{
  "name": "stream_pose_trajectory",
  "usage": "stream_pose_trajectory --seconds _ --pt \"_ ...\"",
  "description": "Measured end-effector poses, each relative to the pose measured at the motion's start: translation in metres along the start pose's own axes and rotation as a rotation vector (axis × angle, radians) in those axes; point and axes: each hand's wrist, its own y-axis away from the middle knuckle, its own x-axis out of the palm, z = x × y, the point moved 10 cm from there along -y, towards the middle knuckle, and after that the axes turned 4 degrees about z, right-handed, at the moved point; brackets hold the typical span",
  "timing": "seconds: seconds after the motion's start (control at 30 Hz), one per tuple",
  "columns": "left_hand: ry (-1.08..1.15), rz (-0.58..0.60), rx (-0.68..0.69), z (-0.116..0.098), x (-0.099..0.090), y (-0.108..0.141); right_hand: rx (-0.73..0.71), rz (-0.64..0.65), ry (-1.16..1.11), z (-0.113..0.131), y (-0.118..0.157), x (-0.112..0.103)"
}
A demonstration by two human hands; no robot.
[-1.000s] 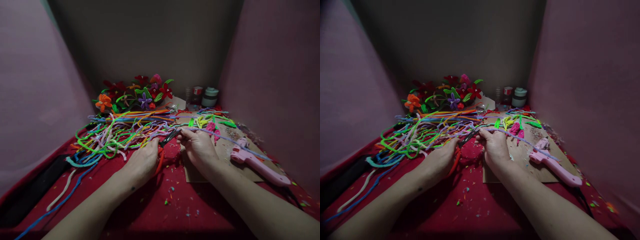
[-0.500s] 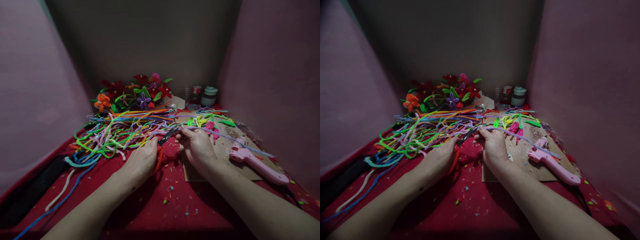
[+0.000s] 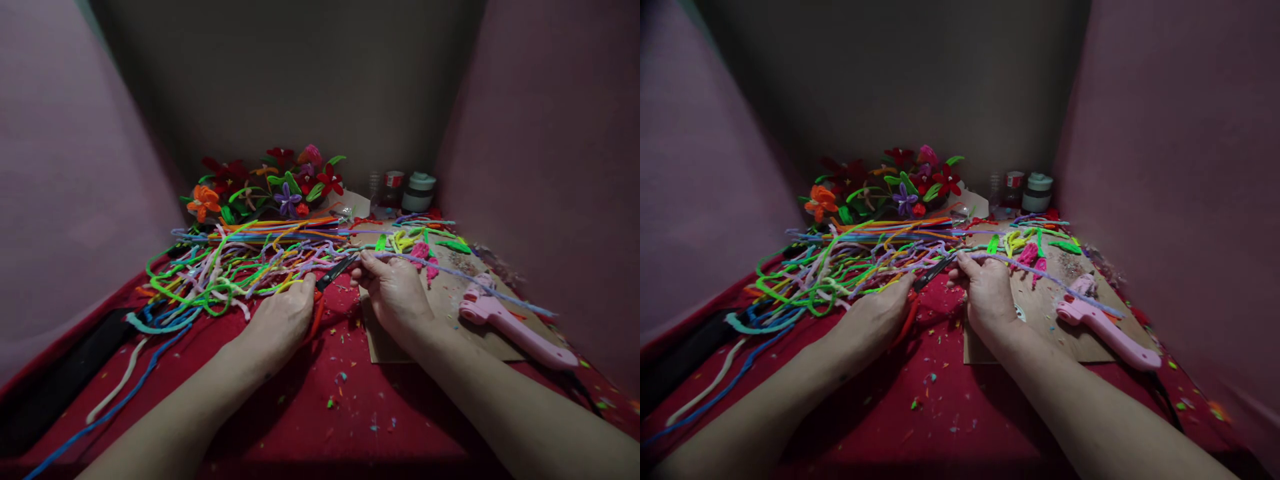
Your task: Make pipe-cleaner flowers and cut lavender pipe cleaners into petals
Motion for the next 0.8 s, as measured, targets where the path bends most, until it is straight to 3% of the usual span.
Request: stream_pose_trajectory --seconds 0.33,0.5,0.6,0.8 --pt "0.014 0.033 0.006 -0.003 -0.003 0.003 -0.021 -0.015 0.016 0.001 -0.002 -0.002" --pt "0.062 0.008 -0.113 0.018 -0.005 -0.001 -0.027 -0.056 0.001 0.003 -0.004 -0.007" --pt "0.338 -0.032 -0.188 0.030 -0.009 -0.002 -0.034 -0.065 -0.015 0.005 -0.005 -0.008" --pt "0.977 -0.056 -0.243 0.033 -0.005 -0.001 -0.055 -0.055 -0.042 0.008 -0.005 -0.006"
